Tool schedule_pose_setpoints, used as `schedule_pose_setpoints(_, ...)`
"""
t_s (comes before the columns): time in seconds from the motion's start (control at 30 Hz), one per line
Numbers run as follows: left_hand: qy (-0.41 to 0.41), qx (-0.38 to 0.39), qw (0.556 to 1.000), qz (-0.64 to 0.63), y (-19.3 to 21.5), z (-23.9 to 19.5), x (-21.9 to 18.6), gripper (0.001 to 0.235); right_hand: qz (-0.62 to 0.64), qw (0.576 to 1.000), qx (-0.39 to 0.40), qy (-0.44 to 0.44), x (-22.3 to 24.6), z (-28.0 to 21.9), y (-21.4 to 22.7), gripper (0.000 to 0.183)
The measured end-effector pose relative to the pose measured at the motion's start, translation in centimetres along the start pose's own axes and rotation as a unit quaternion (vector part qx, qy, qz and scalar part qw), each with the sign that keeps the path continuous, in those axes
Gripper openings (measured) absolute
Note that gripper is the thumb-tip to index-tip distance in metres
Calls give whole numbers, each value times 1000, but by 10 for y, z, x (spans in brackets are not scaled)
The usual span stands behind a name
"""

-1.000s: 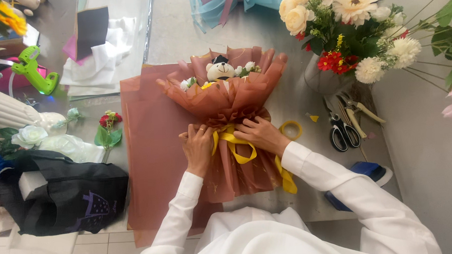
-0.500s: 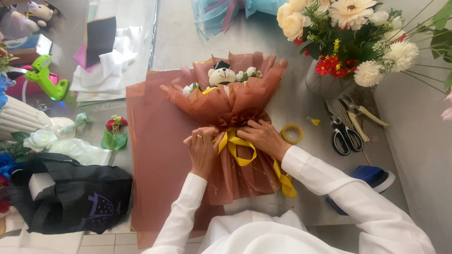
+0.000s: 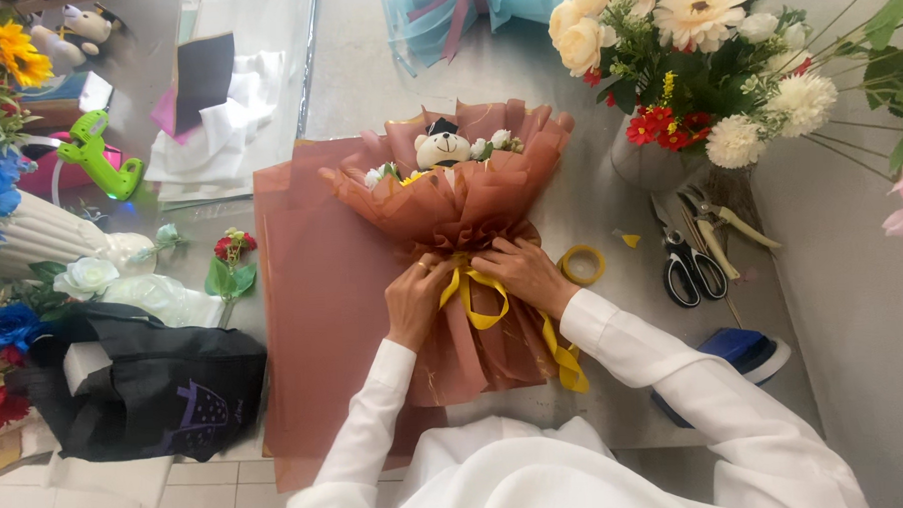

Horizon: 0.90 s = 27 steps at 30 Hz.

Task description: The person ties a yellow ribbon around a floral bouquet with a stuffed bear, using shears to cut the ribbon from a roll.

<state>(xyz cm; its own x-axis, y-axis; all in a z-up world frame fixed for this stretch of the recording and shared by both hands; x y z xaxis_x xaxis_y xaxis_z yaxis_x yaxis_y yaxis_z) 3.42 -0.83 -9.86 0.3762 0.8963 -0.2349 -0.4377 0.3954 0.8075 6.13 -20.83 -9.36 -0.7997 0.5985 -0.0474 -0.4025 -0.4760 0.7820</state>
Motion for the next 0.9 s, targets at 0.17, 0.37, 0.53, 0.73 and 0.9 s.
schedule_pose_setpoints(0.17,-41,70,994,-70,-4,21,6,14,-27,999,-3,27,-3,-1,-1,16)
schedule_pose_setpoints(0.37,-34,141,983,-113,-7,27,22,24,-28,998,-12,55,-9,-3,-4,20)
schedule_pose_setpoints(0.53,-55,161,984,-60,-32,18,38,20,-4,993,10,121,-7,24,42,14)
schedule_pose_setpoints(0.73,-3,175,981,-87,-11,34,23,17,295,952,65,-45,-4,20,49,2)
schedule_pose_setpoints(0.9,59,218,967,-116,3,47,12,16,433,880,113,-161,14,18,83,11)
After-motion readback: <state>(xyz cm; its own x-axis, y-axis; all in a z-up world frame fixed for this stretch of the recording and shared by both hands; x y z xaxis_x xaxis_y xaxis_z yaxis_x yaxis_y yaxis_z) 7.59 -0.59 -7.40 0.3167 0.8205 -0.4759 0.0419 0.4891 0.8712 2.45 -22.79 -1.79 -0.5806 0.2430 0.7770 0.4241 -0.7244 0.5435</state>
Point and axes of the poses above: each hand's wrist, its own z-axis towards the middle knuckle, its own y-axis out of the back of the hand, x = y × z, the point moved 3 cm from there along z, towards the middle knuckle, and after that the axes turned 4 degrees about y, right-handed, at the moved point
